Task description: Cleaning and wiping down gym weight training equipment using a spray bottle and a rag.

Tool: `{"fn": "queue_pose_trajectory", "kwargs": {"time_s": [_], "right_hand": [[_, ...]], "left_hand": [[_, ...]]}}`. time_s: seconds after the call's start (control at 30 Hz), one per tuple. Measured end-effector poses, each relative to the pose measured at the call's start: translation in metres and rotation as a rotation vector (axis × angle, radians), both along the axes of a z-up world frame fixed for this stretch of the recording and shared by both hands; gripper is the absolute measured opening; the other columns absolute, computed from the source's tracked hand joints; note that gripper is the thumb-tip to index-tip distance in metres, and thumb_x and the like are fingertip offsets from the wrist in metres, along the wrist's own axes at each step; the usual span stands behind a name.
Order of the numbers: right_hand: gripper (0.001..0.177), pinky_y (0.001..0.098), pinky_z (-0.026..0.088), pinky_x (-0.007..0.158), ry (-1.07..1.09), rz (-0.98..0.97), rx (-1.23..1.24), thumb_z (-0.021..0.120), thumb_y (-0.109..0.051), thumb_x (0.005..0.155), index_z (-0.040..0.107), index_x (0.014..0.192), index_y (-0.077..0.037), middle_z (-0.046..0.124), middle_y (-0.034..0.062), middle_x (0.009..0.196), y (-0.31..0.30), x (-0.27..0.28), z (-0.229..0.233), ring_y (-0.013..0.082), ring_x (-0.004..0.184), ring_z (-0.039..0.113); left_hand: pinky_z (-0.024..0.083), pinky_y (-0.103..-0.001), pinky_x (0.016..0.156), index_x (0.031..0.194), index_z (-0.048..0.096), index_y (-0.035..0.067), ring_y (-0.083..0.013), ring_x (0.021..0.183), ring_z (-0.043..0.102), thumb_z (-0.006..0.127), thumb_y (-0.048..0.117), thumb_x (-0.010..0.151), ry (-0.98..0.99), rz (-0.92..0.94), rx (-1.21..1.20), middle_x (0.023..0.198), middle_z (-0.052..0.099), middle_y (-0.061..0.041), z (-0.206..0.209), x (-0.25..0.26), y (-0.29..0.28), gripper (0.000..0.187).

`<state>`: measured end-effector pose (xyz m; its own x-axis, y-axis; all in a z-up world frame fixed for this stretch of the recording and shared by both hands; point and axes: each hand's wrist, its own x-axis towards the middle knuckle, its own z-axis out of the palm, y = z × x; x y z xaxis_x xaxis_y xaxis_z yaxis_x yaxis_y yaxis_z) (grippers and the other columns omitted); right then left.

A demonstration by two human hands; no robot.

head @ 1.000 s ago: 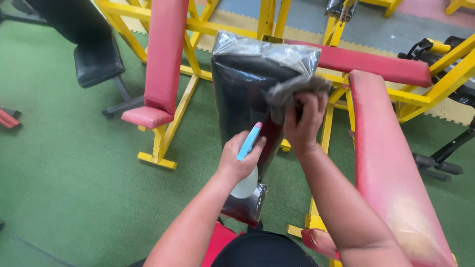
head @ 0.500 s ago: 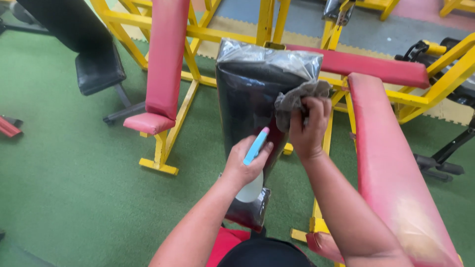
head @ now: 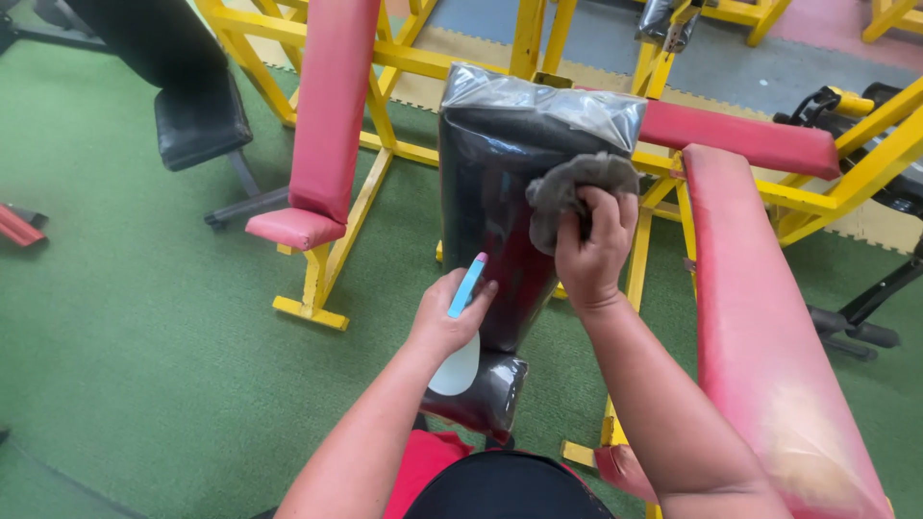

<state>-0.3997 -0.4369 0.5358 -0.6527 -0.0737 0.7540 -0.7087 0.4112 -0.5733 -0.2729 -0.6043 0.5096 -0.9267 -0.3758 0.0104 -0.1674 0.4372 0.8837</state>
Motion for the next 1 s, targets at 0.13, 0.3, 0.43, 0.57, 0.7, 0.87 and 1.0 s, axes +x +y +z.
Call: {"fn": "queue_pose_trajectory", "kwargs": {"time_s": [0.13, 0.3, 0.43, 0.57, 0.7, 0.87, 1.0], "right_hand": [[0.028, 0.0487, 0.044, 0.102, 0.196, -0.079, 0.135, 0.070, -0.005, 0.092, 0.067, 0.119, -0.006, 0.059, 0.0138, 0.118, -0.022, 0.010, -0.032, 0.0359, 0.115, 0.055], [0.051, 0.0513, 0.041, 0.100, 0.200, -0.020, 0.625, 0.069, -0.020, 0.082, 0.065, 0.133, -0.017, 0.060, 0.0116, 0.119, -0.039, 0.037, -0.159, 0.0343, 0.110, 0.054], [0.057, 0.0451, 0.044, 0.099, 0.181, 0.027, 0.734, 0.068, -0.018, 0.086, 0.063, 0.143, -0.018, 0.060, 0.0063, 0.123, -0.055, 0.044, -0.174, 0.0287, 0.114, 0.057], [0.050, 0.0446, 0.043, 0.095, 0.074, -0.056, 0.667, 0.070, -0.021, 0.086, 0.065, 0.136, -0.019, 0.059, 0.0061, 0.121, -0.094, 0.047, -0.103, 0.0288, 0.111, 0.056], [0.046, 0.0453, 0.043, 0.098, 0.132, -0.194, 0.508, 0.071, -0.024, 0.091, 0.063, 0.136, -0.018, 0.058, 0.0054, 0.123, -0.134, 0.049, -0.070, 0.0285, 0.115, 0.055], [0.043, 0.0430, 0.045, 0.097, 0.104, -0.135, 0.797, 0.069, -0.022, 0.085, 0.066, 0.129, -0.021, 0.061, 0.0020, 0.124, -0.119, 0.044, -0.200, 0.0243, 0.112, 0.057], [0.023, 0.0444, 0.045, 0.093, -0.001, -0.004, 0.965, 0.064, -0.016, 0.082, 0.068, 0.105, -0.021, 0.064, -0.0014, 0.115, -0.095, 0.053, -0.237, 0.0209, 0.108, 0.060]], "left_hand": [[0.056, -0.039, 0.074, 0.094, 0.070, 0.007, -0.0293, 0.080, 0.073, 0.072, 0.040, 0.088, -0.033, 0.036, 0.002, 0.085, 0.073, -0.014, -0.011, 0.004, -0.027, 0.033], [0.055, -0.038, 0.073, 0.094, 0.070, 0.007, -0.0268, 0.078, 0.071, 0.074, 0.039, 0.088, -0.025, 0.001, -0.017, 0.083, 0.072, -0.013, -0.015, 0.002, -0.062, 0.032], [0.055, -0.037, 0.071, 0.092, 0.069, 0.006, -0.0253, 0.074, 0.070, 0.073, 0.037, 0.089, -0.034, -0.043, -0.003, 0.080, 0.071, -0.012, -0.020, 0.003, -0.095, 0.031], [0.055, -0.036, 0.069, 0.092, 0.070, 0.007, -0.0223, 0.073, 0.069, 0.074, 0.037, 0.087, -0.037, -0.101, 0.068, 0.078, 0.071, -0.011, -0.032, 0.007, -0.133, 0.030], [0.054, -0.035, 0.070, 0.092, 0.070, 0.008, -0.0186, 0.073, 0.069, 0.076, 0.037, 0.086, -0.063, -0.199, 0.069, 0.079, 0.071, -0.009, -0.045, -0.005, -0.159, 0.030], [0.055, -0.036, 0.071, 0.093, 0.070, 0.007, -0.0202, 0.074, 0.068, 0.076, 0.038, 0.086, -0.121, -0.306, 0.095, 0.080, 0.072, -0.010, -0.048, -0.010, -0.174, 0.032], [0.056, -0.035, 0.074, 0.093, 0.070, 0.007, -0.0212, 0.077, 0.070, 0.075, 0.039, 0.086, -0.149, -0.381, 0.095, 0.082, 0.073, -0.010, -0.044, -0.001, -0.190, 0.033]]}}
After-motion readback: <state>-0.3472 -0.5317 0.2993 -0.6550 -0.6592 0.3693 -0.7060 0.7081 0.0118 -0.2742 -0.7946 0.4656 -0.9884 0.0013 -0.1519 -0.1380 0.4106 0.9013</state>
